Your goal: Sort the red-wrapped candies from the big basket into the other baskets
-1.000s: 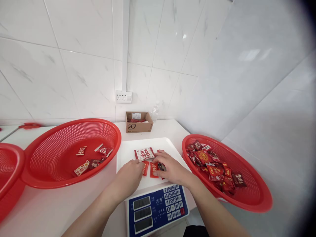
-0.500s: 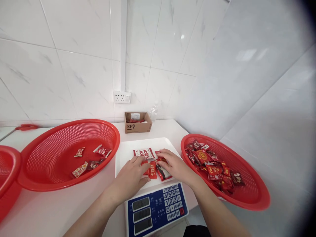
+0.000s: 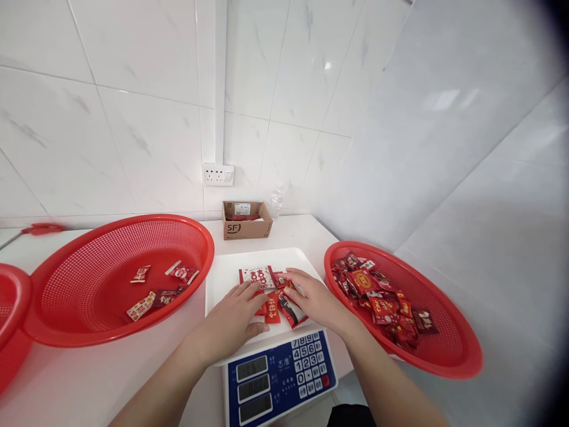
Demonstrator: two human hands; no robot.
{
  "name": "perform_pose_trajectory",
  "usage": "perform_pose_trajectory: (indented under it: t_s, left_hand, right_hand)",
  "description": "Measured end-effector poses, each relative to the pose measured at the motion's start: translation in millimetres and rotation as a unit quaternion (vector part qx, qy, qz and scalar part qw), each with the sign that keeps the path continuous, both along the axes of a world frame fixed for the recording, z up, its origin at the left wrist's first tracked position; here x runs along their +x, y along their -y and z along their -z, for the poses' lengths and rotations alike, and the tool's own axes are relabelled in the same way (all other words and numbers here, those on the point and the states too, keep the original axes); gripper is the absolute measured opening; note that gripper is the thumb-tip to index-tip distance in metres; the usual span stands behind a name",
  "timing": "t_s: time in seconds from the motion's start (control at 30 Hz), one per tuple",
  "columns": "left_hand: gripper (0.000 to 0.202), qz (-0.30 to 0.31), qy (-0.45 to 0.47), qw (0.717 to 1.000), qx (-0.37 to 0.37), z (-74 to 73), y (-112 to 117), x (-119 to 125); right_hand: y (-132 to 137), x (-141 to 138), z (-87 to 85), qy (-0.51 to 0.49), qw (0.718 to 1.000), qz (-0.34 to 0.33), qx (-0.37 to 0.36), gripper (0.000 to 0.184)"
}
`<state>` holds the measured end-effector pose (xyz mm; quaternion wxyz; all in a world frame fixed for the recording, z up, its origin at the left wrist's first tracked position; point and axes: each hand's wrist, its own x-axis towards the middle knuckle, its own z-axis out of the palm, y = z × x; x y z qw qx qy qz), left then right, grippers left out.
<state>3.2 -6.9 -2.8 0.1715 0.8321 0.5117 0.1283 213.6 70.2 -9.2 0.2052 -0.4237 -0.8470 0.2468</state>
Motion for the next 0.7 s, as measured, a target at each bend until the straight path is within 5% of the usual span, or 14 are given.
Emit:
perform_pose_trajectory:
  t_s: [0.2, 0.47, 0.7]
  left_hand:
    - [0.055, -0.065, -0.015, 0.998, -0.005, 0.4, -3.5, -0.4]
    - [0.056, 0.002, 0.001, 1.000, -0.012, 4.5, -1.6, -0.5]
    - [0.047, -0.028, 0.014, 0.999, 0.010, 0.1, -4.1, -6.6]
  right_hand:
    - [18.7, 8.5, -10.3, 0.022, 0.999, 0.019, -0.028, 0.048]
    - [37.1, 6.0, -8.2, 0.018, 0.997, -0.040, -0.070, 0.062]
    - [20.1, 53.1, -11.9, 0.023, 0.994, 0.105, 0.019, 0.046]
